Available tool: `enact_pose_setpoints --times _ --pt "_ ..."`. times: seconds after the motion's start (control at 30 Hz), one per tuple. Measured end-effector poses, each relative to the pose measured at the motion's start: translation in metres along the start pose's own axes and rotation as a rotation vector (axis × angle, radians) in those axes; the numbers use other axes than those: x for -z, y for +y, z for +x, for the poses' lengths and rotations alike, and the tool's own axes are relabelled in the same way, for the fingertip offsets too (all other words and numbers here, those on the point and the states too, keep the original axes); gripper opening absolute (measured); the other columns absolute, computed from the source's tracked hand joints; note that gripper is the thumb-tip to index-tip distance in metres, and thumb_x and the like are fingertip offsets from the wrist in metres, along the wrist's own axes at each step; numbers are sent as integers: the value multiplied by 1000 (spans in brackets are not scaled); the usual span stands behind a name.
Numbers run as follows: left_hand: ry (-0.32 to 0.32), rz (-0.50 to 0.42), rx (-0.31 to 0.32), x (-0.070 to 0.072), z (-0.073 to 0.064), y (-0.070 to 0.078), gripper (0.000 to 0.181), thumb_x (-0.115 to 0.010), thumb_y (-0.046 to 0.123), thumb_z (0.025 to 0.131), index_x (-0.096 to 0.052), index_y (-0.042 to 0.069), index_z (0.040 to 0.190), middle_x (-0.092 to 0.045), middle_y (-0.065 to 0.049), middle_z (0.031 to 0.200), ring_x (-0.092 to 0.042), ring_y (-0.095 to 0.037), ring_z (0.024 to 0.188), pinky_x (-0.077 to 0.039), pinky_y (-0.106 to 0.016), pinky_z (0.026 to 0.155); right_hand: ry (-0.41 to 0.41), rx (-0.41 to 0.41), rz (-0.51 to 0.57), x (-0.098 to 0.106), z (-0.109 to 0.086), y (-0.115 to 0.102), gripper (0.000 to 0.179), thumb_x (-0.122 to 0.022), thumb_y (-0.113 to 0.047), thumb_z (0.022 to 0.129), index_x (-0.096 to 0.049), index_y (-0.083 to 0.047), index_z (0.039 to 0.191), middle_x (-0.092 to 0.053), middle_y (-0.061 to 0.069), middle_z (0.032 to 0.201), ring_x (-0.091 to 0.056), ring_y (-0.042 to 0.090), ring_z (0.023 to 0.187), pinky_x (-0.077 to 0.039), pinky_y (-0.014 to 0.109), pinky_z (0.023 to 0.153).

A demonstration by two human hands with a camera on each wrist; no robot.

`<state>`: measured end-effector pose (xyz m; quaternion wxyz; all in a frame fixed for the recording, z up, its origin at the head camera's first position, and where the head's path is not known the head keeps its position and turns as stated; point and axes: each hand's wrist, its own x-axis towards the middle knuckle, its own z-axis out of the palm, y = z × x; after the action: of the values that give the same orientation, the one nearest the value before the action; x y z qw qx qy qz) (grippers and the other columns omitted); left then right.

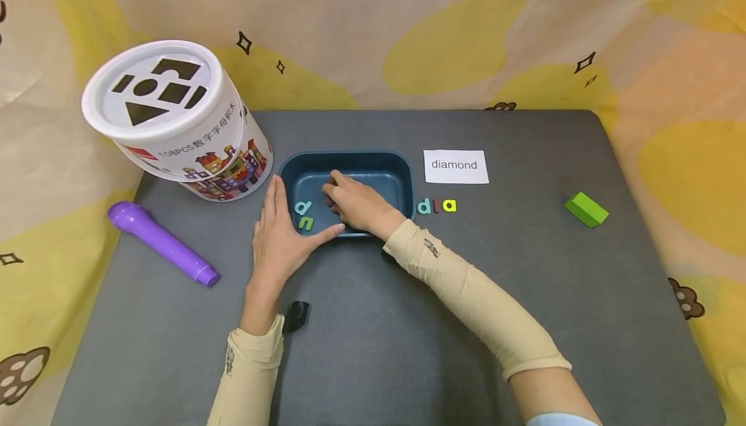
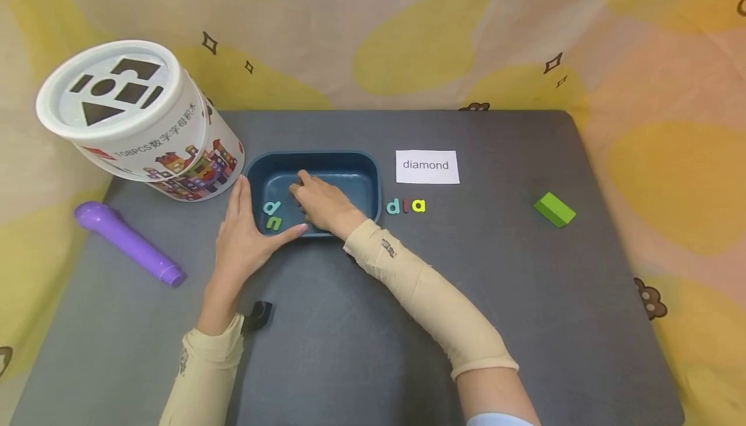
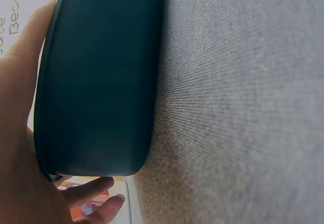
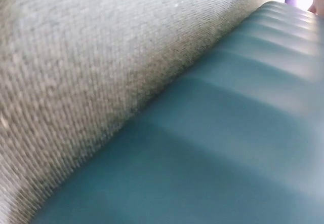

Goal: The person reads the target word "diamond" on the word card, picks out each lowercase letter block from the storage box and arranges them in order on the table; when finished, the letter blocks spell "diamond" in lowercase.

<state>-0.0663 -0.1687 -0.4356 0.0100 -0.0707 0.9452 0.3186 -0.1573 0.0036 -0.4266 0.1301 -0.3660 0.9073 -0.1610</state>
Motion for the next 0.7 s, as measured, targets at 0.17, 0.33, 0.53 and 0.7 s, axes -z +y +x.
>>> enact_pose_setpoints --times 0.17,0.33,0.53,0.7 --pt "0 -6 -2 -1 1 0 143 -81 79 74 6 23 172 -1 -6 181 -18 -42 164 -16 -76 124 7 -32 46 3 -2 4 10 -67 -11 103 -66 -7 112 -57 11 113 -59 20 82 -50 30 74" --pt "-1 -4 -2 -1 1 -2 144 -80 81 73 5 22 172 0 -6 181 -18 -42 164 -16 -76 124 17 -56 74 8 -3 11 20 -69 -11 94 -67 -6 113 -61 9 109 -59 20 81 -50 31 74" --pt "0 -3 -10 -1 2 -2 145 -80 82 72 4 21 172 -1 -7 181 -19 -43 163 -17 -77 123 5 -97 135 18 -9 19 11 -73 -8 93 -67 -7 103 -61 7 103 -58 20 84 -49 32 77" --pt "-5 2 -3 -1 2 -2 145 -80 83 71 6 23 172 0 -7 181 -18 -43 163 -17 -77 123 32 -90 188 24 -20 25 9 -73 -2 96 -64 -6 99 -60 7 98 -56 21 84 -46 31 76"
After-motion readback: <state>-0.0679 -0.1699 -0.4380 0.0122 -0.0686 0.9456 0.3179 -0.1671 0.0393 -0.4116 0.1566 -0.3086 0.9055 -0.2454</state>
